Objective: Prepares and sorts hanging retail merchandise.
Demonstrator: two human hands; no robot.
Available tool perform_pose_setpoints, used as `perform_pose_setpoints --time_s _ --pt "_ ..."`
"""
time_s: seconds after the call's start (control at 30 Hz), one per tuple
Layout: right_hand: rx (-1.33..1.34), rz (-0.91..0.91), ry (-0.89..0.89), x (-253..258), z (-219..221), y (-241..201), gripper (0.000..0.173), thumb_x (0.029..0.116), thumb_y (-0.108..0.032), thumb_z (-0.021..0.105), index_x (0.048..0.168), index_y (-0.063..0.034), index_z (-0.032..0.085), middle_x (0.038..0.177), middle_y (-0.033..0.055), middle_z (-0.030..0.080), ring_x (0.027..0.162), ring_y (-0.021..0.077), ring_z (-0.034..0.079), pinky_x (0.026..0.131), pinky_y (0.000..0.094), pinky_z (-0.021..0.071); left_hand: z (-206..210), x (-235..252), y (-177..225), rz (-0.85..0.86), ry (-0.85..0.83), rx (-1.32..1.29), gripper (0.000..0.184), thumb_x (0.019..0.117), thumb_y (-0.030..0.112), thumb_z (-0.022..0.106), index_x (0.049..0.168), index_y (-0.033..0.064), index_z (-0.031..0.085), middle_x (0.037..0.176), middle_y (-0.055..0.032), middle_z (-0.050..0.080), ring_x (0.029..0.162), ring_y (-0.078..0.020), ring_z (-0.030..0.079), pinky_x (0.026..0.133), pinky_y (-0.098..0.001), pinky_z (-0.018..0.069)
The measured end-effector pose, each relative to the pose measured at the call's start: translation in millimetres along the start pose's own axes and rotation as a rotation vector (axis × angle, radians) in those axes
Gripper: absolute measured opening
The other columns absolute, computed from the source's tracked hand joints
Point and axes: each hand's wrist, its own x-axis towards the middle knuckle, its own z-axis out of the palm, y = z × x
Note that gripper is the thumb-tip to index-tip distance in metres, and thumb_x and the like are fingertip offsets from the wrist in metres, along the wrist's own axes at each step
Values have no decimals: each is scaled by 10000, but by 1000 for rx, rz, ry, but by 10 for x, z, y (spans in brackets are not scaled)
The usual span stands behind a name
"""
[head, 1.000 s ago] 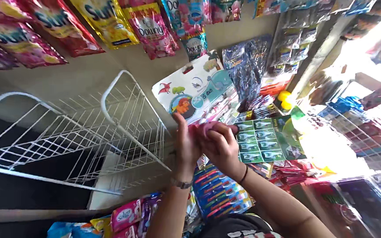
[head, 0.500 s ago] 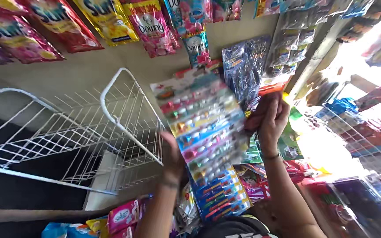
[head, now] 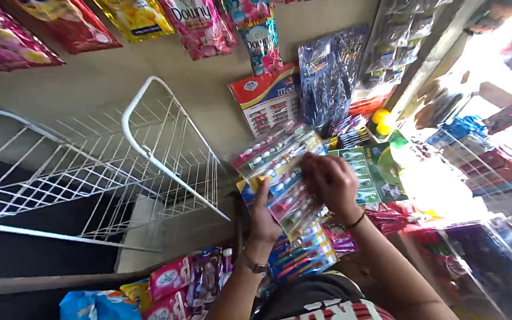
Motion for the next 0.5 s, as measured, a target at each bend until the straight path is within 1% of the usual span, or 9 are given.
perform_pose_setpoints --time_s 0.03,0.1,0.13,0.23,0.27,0.3,0.37,0.43,0.5 --pt "-32 70 -16 51 -19 132 257 969 -228 675 1130 -45 758 1087 177 737 949 350 726 747 542 584 16 29 -24 -1 19 29 493 1116 364 192 1255 71 564 1038 -118 729 948 -217 736 814 -413 629" --pt "-22 214 -22 78 -58 305 284 992 -231 649 1165 -27 743 1076 191 734 908 359 723 738 573 564 13 91 -74 -12 31 52 494 1121 373 209 1274 61 559 1040 -128 722 949 -220 731 812 -411 626" --pt "38 295 8 104 -102 361 279 1004 -218 640 1174 -17 734 1044 181 734 877 320 715 752 549 563 13 123 -69 -7 24 40 506 1120 384 210 1271 56 565 1042 -135 723 946 -223 733 809 -413 628" --pt "271 459 133 173 -263 414 318 1055 -218 550 1238 21 651 970 125 689 817 140 657 768 360 562 -11 218 -2 87 17 -8 505 1115 411 223 1235 72 578 1023 -132 727 925 -226 738 791 -427 633" --pt "314 446 119 129 -256 381 342 1052 -227 543 1268 28 615 996 130 677 843 137 658 776 356 567 -7 255 13 124 24 -20 492 1114 410 229 1238 85 577 1033 -126 721 936 -224 731 800 -432 628" --pt "349 405 69 42 -205 322 394 1027 -240 574 1297 47 586 1063 166 675 908 175 670 808 391 576 28 296 18 151 42 -35 482 1115 412 238 1241 98 582 1043 -114 723 945 -214 730 804 -429 628" --pt "384 263 -11 -275 -6 88 528 928 -269 719 1312 68 585 1167 207 676 1037 226 683 887 416 586 130 371 -2 179 85 -62 463 1115 414 257 1250 116 585 1057 -89 720 965 -192 722 819 -415 623" --pt "385 40 3 -609 137 -186 437 835 -244 803 1161 18 679 1082 183 701 1010 214 691 877 345 594 174 430 -33 184 117 -80 443 1113 412 262 1233 126 579 1029 -65 715 946 -168 716 810 -391 618" --pt "366 -102 33 -741 166 -206 360 841 -257 794 1122 -68 672 1018 130 686 966 166 681 849 276 584 130 457 -25 145 97 -155 424 1109 397 257 1187 129 576 991 -63 707 914 -165 713 786 -389 616"
